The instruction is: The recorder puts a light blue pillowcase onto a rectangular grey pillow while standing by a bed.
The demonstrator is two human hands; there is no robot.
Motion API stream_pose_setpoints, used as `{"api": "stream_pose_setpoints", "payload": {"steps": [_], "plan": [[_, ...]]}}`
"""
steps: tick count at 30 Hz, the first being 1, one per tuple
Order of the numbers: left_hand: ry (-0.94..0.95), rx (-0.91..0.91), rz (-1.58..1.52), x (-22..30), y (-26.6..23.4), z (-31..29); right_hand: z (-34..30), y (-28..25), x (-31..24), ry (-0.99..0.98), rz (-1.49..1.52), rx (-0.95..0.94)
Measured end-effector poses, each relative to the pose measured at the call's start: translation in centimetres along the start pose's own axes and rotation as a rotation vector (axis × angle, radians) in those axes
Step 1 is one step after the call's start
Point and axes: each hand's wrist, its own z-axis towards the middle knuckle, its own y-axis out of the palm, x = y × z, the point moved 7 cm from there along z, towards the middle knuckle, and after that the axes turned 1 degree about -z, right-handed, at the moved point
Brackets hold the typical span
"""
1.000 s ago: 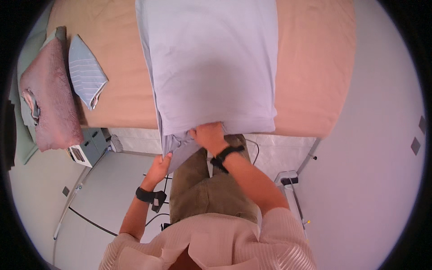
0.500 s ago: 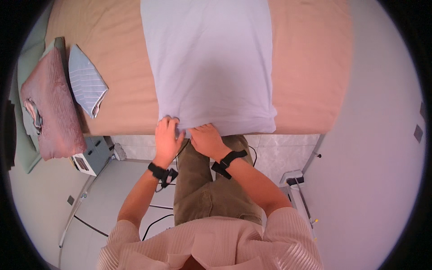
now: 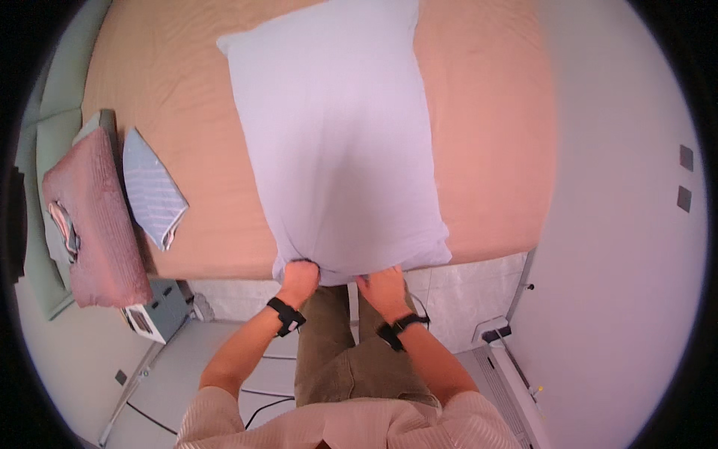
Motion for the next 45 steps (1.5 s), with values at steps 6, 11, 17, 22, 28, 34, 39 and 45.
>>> {"api": "stream_pose_setpoints", "payload": {"steps": [6, 11, 17, 22, 28, 34, 39, 45], "plan": [[0.144, 0.204, -0.191, -0.4, -3.3, -6.3, -6.0, -7.0, 11.7, 0.332, 0.244, -0.020], [-0.309, 0.064, -0.702, -4.7, -8.5, -7.3, 1.6, -11.8, 5.8, 0.181, 0.071, 0.130], [-0.137, 0.412, -0.335, -1.9, -10.2, -5.8, 3.2, -9.3, 8.8, 0.091, -0.181, 0.229], [0.030, 0.378, -0.286, -2.3, -7.3, -5.8, 1.4, -8.0, 10.2, 0.055, -0.245, -0.002], [-0.031, 0.322, -0.178, -2.7, -4.2, -3.8, -8.6, -1.6, 18.6, 0.171, -0.164, -0.275], [-0.179, 0.052, -0.419, -2.9, -7.1, -4.4, -4.7, -7.3, 24.2, 0.536, 0.277, 0.166], [-0.408, 0.652, -0.946, -5.8, -12.5, -0.4, 4.8, -6.3, 24.3, 0.602, 1.069, 0.103], [-0.450, 0.835, -1.201, -5.3, -11.8, 3.4, 6.5, -8.7, 16.1, 0.549, 1.210, -0.104]]}}
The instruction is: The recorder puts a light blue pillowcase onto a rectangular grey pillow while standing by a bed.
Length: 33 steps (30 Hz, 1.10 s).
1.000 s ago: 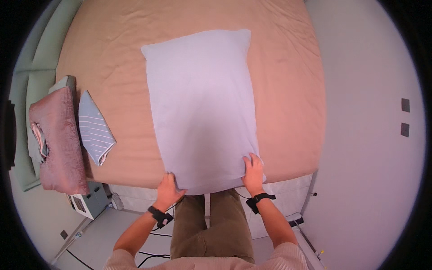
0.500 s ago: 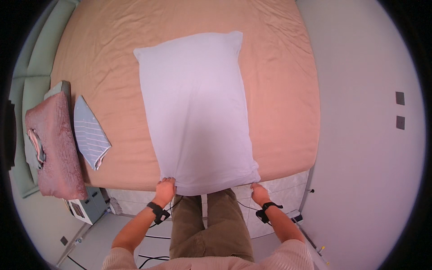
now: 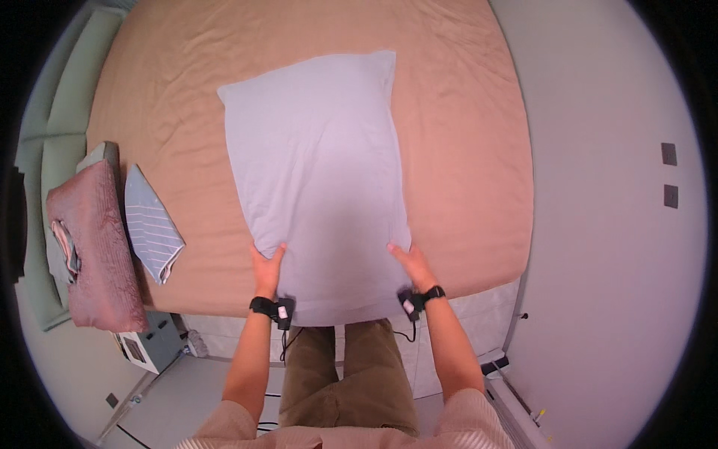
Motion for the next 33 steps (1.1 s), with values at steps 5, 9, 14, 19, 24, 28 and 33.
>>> {"api": "stream_pose_setpoints", "payload": {"steps": [5, 9, 14, 19, 24, 28, 33], "plan": [[0.025, -0.078, -0.360, 6.8, 0.7, -3.1, -13.3, 3.8, -11.6, -0.254, -0.356, 0.114], [0.075, -0.096, -0.447, 10.9, -0.7, -7.5, -24.3, 7.9, -19.7, -0.461, -0.464, 0.124], [0.178, -0.276, -0.405, 19.0, 1.6, -12.7, -34.8, 11.8, -26.4, -0.553, -0.675, 0.115], [-0.171, -0.632, -0.451, 3.8, 1.6, -12.2, -34.9, 19.0, -27.8, -0.600, -0.842, -0.367], [-0.592, -0.611, -0.655, -8.6, -10.5, -9.5, -19.2, 21.6, -14.8, -0.867, -0.893, -0.359], [-0.740, -0.674, -0.635, -2.8, -11.3, -7.3, -9.3, 15.6, -11.9, -0.798, -0.902, -0.091], [0.008, -0.300, 0.045, 1.7, -11.9, 2.5, -6.3, 7.8, -10.1, -0.681, -0.827, 0.487]]}}
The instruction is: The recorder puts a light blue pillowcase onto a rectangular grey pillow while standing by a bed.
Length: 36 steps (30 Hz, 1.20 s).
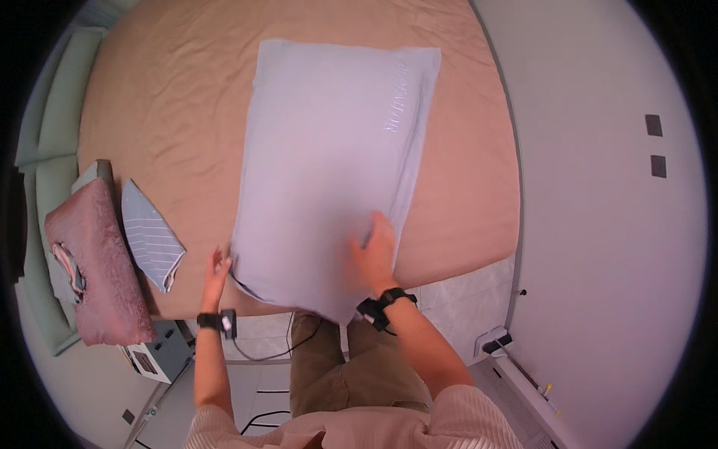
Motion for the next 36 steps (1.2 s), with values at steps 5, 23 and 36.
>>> {"api": "stream_pose_setpoints", "payload": {"steps": [5, 23, 36], "plan": [[-0.116, -0.170, 0.050, 3.3, 6.4, 6.2, -5.0, 5.3, 7.8, 0.516, 0.633, -0.347], [-0.372, -0.298, 0.277, -6.8, 6.7, -7.6, -9.5, 1.3, 16.5, 0.767, 0.744, -0.264], [-0.158, -0.282, -0.163, 3.5, 21.2, 12.3, 0.1, 3.6, 19.5, 0.539, 0.720, -0.151]]}}
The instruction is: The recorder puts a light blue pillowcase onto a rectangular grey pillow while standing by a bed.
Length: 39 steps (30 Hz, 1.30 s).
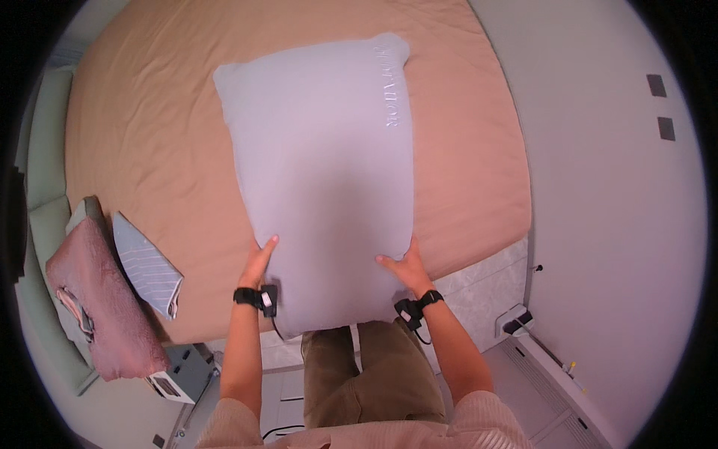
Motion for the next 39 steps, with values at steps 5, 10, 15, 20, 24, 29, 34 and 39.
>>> {"api": "stream_pose_setpoints", "payload": {"steps": [5, 10, 15, 20, 24, 29, 34, 39], "plan": [[-0.142, -0.020, -0.300, 2.6, 2.2, 1.4, 3.5, -3.1, -3.7, 0.152, 0.121, -0.112], [-0.101, 0.065, -0.125, 7.6, 4.2, -4.6, -0.6, -5.4, -8.6, 0.056, 0.098, -0.057], [0.060, 0.064, -0.226, 15.9, 8.6, -20.9, -14.9, -11.7, -18.8, 0.038, 0.264, 0.091], [0.023, -0.022, -0.251, 22.0, 13.9, -45.1, -38.3, -21.5, -26.9, -0.003, 0.391, 0.220], [0.139, -0.142, -0.213, 23.9, 19.2, -60.5, -55.7, -28.2, -27.5, 0.006, 0.440, 0.343], [0.250, -0.305, -0.129, 26.7, 30.6, -73.7, -73.1, -40.4, -29.0, -0.106, 0.459, 0.555], [0.337, -0.359, 0.064, 27.7, 46.3, -82.7, -84.7, -55.8, -28.3, -0.255, 0.429, 0.684], [0.518, -0.495, 0.175, 26.3, 65.1, -88.6, -91.8, -72.7, -21.9, -0.353, 0.460, 0.825]]}}
